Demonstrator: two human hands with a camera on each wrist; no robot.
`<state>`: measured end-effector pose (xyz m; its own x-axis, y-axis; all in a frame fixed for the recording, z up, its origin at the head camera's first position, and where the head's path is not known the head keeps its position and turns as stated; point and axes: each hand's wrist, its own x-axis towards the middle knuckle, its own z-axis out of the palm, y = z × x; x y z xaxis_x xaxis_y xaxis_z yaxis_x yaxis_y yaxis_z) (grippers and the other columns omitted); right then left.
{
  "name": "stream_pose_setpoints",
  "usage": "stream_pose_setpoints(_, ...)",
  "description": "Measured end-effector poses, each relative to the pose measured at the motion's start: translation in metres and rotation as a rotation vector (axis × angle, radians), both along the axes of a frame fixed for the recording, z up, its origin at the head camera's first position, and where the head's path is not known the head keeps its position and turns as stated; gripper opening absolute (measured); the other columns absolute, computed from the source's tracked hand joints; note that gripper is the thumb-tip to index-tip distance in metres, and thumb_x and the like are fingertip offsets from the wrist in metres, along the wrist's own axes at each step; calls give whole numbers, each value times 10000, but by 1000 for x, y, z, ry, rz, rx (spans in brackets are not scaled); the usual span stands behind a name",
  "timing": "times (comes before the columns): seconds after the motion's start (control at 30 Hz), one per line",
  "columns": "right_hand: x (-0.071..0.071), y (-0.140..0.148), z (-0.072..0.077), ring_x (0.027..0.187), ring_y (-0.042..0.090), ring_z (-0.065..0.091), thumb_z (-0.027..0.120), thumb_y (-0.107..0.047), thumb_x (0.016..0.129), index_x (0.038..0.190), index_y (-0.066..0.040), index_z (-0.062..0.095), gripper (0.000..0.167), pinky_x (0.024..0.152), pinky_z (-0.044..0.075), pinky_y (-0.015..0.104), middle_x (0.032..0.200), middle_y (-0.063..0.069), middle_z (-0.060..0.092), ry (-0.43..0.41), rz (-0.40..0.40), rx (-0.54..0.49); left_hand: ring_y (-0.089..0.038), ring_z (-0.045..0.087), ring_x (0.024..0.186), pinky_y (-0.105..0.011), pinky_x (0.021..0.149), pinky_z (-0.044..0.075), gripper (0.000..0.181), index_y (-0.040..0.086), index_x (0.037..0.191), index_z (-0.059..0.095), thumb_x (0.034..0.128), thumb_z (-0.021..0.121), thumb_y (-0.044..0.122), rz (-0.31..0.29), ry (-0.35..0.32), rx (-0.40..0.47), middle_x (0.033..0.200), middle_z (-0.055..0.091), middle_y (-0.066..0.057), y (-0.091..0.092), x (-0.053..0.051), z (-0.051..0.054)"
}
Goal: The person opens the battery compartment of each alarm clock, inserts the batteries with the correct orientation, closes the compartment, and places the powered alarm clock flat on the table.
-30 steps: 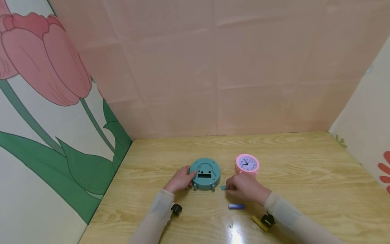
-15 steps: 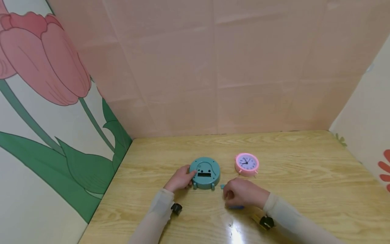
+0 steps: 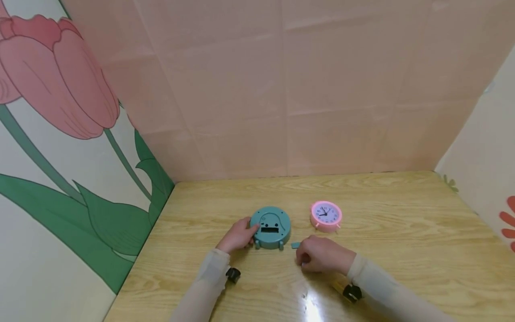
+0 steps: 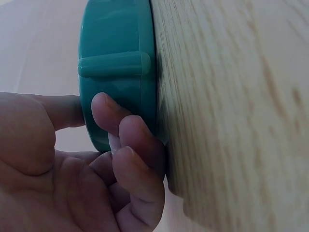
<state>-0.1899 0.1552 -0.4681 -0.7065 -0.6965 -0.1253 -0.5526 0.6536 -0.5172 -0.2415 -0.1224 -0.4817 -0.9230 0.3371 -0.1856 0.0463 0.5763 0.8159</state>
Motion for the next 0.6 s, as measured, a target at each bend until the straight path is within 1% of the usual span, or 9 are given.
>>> stream_pose_setpoints(0.13,-3,1,1,735,-5,576,782,-126,830,893,-189,758,92,677,509,218,812,-143,663,26,11,-24,-176,529,555,-296,525,477,336,29,1254,560,1065,490,297,-4,0,11,720,600,-84,0,0,-1)
stream_pose_setpoints(0.27,-8,0,3,781,6,619,776,-117,855,927,-157,776,83,712,541,227,864,-96,714,82,15,-78,-168,526,538,-289,514,477,287,40,1186,573,1064,494,287,-17,8,26,703,596,-86,1,0,-3)
stream_pose_setpoints(0.37,-12,-2,7,827,24,636,766,-115,868,963,-148,780,102,743,549,242,916,-73,730,122,-18,-119,-170,527,543,-289,519,475,286,50,1191,572,1066,490,294,-14,8,25,709,598,-85,2,-1,-3)
stream_pose_setpoints(0.47,-16,-6,12,852,42,654,756,-117,886,980,-133,786,101,751,558,257,942,-61,738,197,-56,-167,-177,539,560,-298,526,480,307,48,1232,568,1067,486,294,-10,7,23,720,603,-86,1,-1,-4)
stream_pose_setpoints(0.6,-23,-15,18,836,47,667,752,-130,901,980,-119,792,89,721,556,240,930,-50,743,284,-104,-230,-179,542,570,-303,525,476,306,53,1232,568,1070,479,296,-6,5,21,726,600,-77,-1,-2,-6)
